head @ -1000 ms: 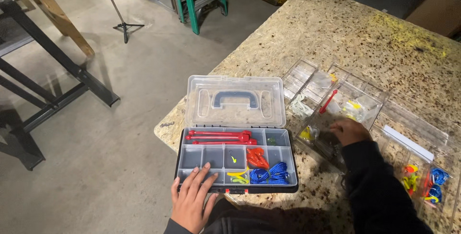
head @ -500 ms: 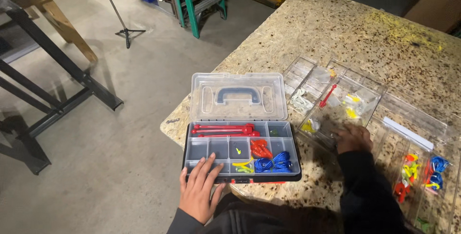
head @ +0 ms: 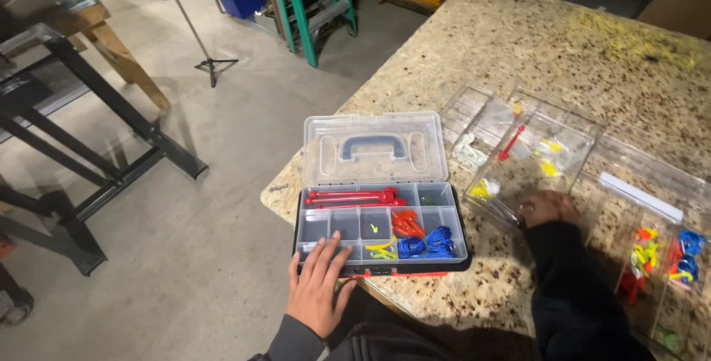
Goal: The person transfers small fishing lures and accessories from several clear plastic trays into a compartmentalized tackle box on a workbench. They handle items one at a time, placing them into specific compartments, and close the tackle box at the end.
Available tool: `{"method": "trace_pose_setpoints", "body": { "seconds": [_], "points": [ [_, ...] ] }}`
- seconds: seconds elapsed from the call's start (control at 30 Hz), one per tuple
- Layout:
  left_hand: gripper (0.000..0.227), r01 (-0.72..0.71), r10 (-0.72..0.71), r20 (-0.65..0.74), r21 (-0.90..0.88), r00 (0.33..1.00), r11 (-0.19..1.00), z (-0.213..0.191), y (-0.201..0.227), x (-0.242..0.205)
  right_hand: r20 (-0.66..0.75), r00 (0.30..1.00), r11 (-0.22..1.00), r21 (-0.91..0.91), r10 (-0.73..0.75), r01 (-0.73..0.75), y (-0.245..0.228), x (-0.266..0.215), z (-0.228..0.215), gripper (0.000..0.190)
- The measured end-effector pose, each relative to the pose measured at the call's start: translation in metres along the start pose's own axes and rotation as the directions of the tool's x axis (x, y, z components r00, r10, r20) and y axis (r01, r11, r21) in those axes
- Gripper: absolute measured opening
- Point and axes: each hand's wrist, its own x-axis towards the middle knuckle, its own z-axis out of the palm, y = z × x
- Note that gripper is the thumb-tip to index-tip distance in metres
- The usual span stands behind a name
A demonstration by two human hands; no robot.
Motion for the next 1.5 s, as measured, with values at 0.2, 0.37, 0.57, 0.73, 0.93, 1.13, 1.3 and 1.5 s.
{"method": "trace_pose_setpoints", "body": {
  "seconds": [0.2, 0.37, 0.57, 0.73, 0.93, 1.13, 1.3, 1.5],
  "points": [
    [0.061, -0.016, 0.016, 0.018, -0.008, 1.000, 1.000, -0.001, 0.003, 0.000, 0.121, 0.990, 0.997, -0.042, 0.072, -0.067, 0.001, -0.003, -0.009, 0.029],
    [0.058, -0.019, 0.019, 0.019, -0.020, 1.000, 1.000, 0.002, 0.006, 0.005, 0.081, 0.997, 1.000, -0.006, 0.002, -0.001, 0.004, -0.019, -0.032, 0.031],
    [0.057, -0.008, 0.010, 0.029, -0.053, 1.000, 0.999, 0.003, 0.000, -0.001, -0.070, 0.994, 0.995, -0.043, -0.088, 0.085, 0.008, -0.021, -0.012, 0.022],
    [0.053, 0.003, -0.003, -0.040, -0.016, 0.999, 1.000, 0.007, -0.005, -0.004, -0.220, 0.974, 0.998, -0.002, -0.057, 0.058, 0.010, -0.013, 0.021, 0.019],
    [0.053, 0.039, -0.039, -0.030, -0.002, 0.999, 0.999, 0.011, -0.008, -0.001, -0.546, 0.801, 0.948, 0.034, -0.247, 0.315, 0.024, 0.007, 0.070, 0.005],
    [0.046, 0.086, -0.087, -0.019, -0.018, 0.996, 0.996, 0.009, -0.005, 0.005, -0.536, 0.827, 0.940, 0.163, -0.171, 0.300, 0.022, -0.003, 0.067, 0.012],
    [0.046, 0.081, -0.081, -0.038, -0.006, 0.996, 0.997, 0.008, 0.000, 0.001, -0.466, 0.878, 0.936, 0.246, -0.114, 0.252, 0.018, -0.008, 0.053, 0.017],
    [0.041, 0.195, -0.192, 0.044, -0.116, 0.981, 0.974, 0.010, 0.008, 0.017, -0.285, 0.958, 0.944, 0.304, -0.040, 0.130, 0.011, -0.004, 0.026, 0.025]
  ]
}}
